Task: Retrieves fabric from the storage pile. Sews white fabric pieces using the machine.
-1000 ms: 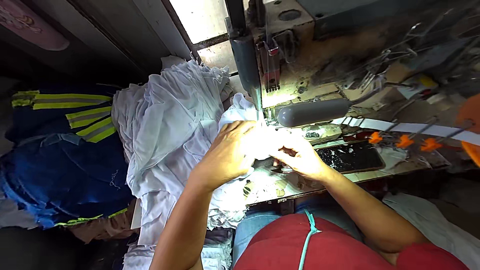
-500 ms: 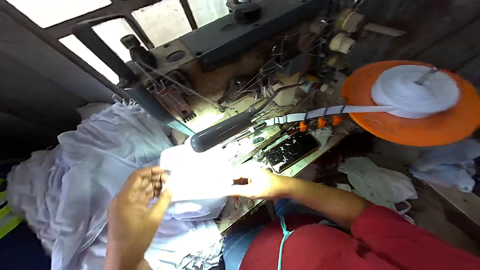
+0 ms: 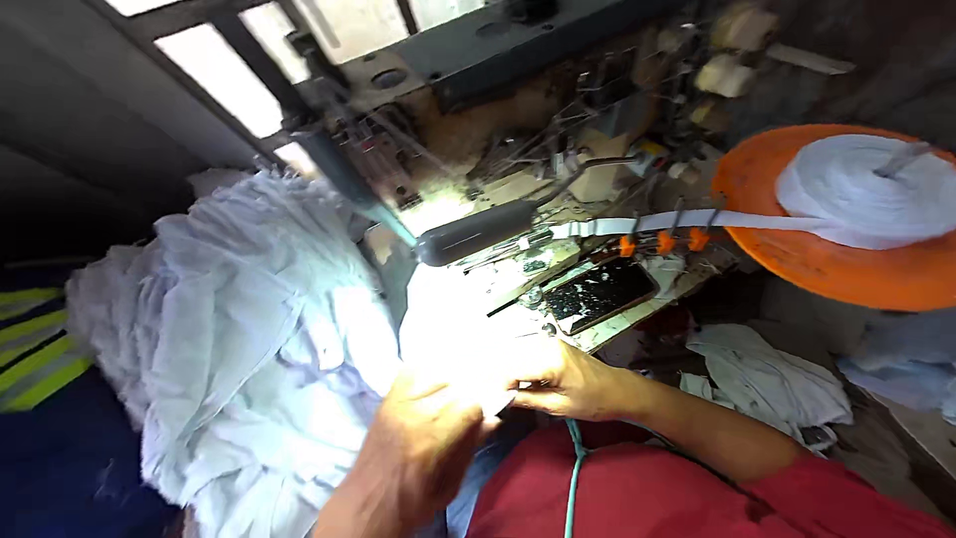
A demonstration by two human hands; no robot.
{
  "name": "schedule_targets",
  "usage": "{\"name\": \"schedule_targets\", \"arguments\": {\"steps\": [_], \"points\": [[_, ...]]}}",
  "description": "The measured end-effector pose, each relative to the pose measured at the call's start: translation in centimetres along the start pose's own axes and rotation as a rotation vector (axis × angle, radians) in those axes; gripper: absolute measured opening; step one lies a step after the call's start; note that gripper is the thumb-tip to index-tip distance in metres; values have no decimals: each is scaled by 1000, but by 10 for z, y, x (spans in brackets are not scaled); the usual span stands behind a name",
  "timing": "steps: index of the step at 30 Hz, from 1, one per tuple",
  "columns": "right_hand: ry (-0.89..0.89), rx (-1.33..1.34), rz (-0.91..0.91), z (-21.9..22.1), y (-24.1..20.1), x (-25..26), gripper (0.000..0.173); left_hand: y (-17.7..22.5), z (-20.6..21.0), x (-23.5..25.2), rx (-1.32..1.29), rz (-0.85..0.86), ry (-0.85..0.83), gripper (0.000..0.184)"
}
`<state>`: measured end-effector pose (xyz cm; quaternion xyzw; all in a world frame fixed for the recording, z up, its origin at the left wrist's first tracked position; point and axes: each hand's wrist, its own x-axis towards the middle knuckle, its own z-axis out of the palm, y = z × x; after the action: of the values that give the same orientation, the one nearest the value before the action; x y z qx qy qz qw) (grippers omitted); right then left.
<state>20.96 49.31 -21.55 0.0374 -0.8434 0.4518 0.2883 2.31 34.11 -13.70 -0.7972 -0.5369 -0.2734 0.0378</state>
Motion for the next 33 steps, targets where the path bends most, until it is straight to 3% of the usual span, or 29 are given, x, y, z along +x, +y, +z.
{"name": "schedule_targets", "arguments": {"steps": [2, 4, 5, 8, 10, 12, 17, 25, 33], "points": [[43, 12, -61, -1, 1, -3, 19, 6, 21, -2, -24, 4, 115, 38], [121, 96, -84, -7, 6, -3, 22, -1, 48, -8, 195, -31, 161, 52], [149, 144, -80, -11, 9, -2, 25, -10, 63, -13, 338, -59, 160, 51], [164, 259, -55, -16, 19, -4, 26, -43, 85, -26, 579, -222, 210, 18], [156, 273, -71, -15, 16, -6, 24, -55, 73, -25, 639, -304, 350, 18], [176, 216, -102, -12, 11, -8, 23, -54, 50, -21, 679, -255, 431, 22], [309, 173, -143, -6, 24, -4, 12, -57, 26, -6, 752, -176, 428, 25], [352, 111, -94, -2, 44, 22, 14, -99, 25, 10, 706, -219, 393, 18], [406, 85, 28, -2, 62, 53, 14, -129, 22, 13, 658, -174, 517, 15]]}}
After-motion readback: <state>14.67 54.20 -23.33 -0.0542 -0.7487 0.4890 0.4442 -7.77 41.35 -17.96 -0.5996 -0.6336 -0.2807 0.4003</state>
